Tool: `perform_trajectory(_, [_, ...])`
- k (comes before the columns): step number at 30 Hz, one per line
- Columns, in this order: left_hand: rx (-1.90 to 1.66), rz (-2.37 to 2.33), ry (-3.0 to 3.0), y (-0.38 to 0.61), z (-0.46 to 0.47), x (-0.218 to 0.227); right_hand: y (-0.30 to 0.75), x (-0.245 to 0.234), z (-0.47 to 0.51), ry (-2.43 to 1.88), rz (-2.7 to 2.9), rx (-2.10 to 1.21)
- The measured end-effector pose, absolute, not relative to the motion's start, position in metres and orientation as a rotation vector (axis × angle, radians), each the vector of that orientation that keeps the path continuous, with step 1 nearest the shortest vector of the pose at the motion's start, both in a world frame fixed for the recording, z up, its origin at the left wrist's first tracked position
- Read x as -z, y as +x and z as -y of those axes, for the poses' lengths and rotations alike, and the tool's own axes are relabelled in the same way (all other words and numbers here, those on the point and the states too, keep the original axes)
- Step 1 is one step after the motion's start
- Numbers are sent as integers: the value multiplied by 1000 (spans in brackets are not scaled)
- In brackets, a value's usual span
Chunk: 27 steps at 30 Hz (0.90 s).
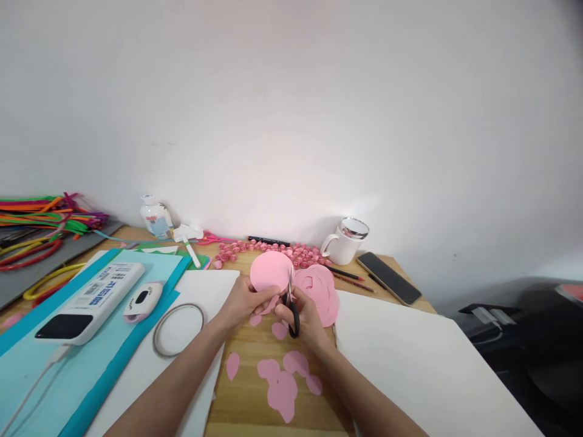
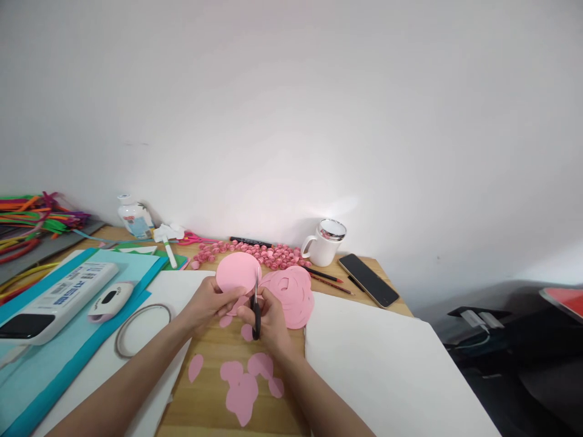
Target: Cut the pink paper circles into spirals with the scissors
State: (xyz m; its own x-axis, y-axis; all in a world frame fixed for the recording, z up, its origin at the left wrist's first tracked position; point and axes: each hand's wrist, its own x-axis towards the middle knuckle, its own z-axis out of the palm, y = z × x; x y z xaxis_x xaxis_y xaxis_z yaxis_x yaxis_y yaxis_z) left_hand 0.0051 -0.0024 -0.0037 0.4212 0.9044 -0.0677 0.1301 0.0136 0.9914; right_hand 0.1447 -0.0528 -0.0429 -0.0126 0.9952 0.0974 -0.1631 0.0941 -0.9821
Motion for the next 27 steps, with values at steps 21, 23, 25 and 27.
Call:
perform_trajectory(21, [-847, -939, 1295, 7, 2, -1, 140, 45, 54, -1067, 1089, -1261])
perform_trajectory(23, [-867, -958, 1287, 7, 2, 0, 140, 44, 54, -1063, 1126, -1267])
perform_trajectory(25, [-875, -961, 1306, 6, 1, 2, 141, 43, 54, -1051, 1150, -1254])
perform_trajectory(27, [-864, -953, 1337, 5, 0, 4, 143, 41, 54, -1026, 1154, -1231])
